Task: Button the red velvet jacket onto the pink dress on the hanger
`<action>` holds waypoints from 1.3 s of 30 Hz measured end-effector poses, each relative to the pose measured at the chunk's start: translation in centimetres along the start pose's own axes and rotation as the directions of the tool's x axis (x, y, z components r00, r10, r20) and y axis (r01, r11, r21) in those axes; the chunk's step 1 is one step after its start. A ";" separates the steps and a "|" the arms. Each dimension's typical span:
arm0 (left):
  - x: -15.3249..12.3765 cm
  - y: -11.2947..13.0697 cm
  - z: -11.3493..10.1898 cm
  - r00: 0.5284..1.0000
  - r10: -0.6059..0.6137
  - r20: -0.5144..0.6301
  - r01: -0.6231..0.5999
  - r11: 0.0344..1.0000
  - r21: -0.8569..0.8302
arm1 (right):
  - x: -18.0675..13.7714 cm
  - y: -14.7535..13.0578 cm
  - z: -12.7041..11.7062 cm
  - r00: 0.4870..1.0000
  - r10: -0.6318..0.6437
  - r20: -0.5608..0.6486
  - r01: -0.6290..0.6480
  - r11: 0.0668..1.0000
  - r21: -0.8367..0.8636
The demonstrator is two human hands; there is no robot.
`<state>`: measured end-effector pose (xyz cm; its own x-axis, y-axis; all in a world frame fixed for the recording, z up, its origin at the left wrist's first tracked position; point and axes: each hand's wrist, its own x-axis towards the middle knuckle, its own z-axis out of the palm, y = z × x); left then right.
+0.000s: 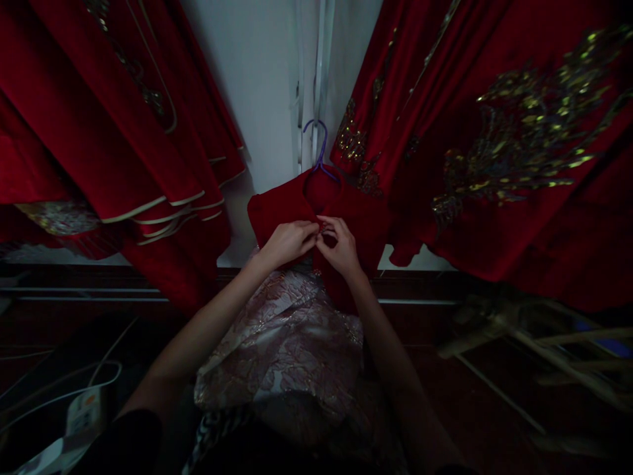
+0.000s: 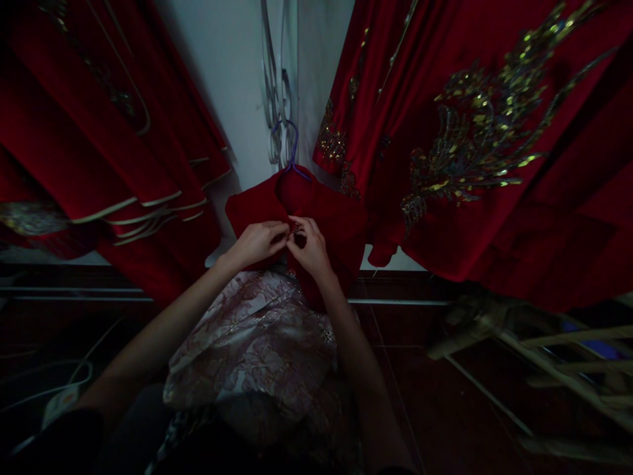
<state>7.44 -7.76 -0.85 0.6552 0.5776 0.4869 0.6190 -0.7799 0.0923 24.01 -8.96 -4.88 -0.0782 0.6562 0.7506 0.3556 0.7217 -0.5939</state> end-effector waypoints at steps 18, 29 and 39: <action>-4.1 0.3 17.4 0.579 -0.786 -0.216 0.115 0.341 -0.933 | -8.1 1.2 -3.2 0.917 0.311 0.250 -0.336 0.940 0.062; -5.8 0.8 14.9 0.380 -0.716 -0.585 0.304 0.694 -0.652 | -7.5 0.5 -4.2 0.910 0.222 0.349 -0.176 0.971 -0.161; -5.9 -1.8 14.2 0.459 -0.835 -0.305 0.130 0.402 -0.906 | -7.3 -0.1 -3.4 0.893 0.215 0.396 -0.173 0.975 -0.140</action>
<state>8.60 -6.41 -16.20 -0.3481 0.8426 0.4109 -0.0580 -0.4568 0.8877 27.74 -14.60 -9.35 -0.3623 0.8285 0.4271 0.4909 0.5591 -0.6682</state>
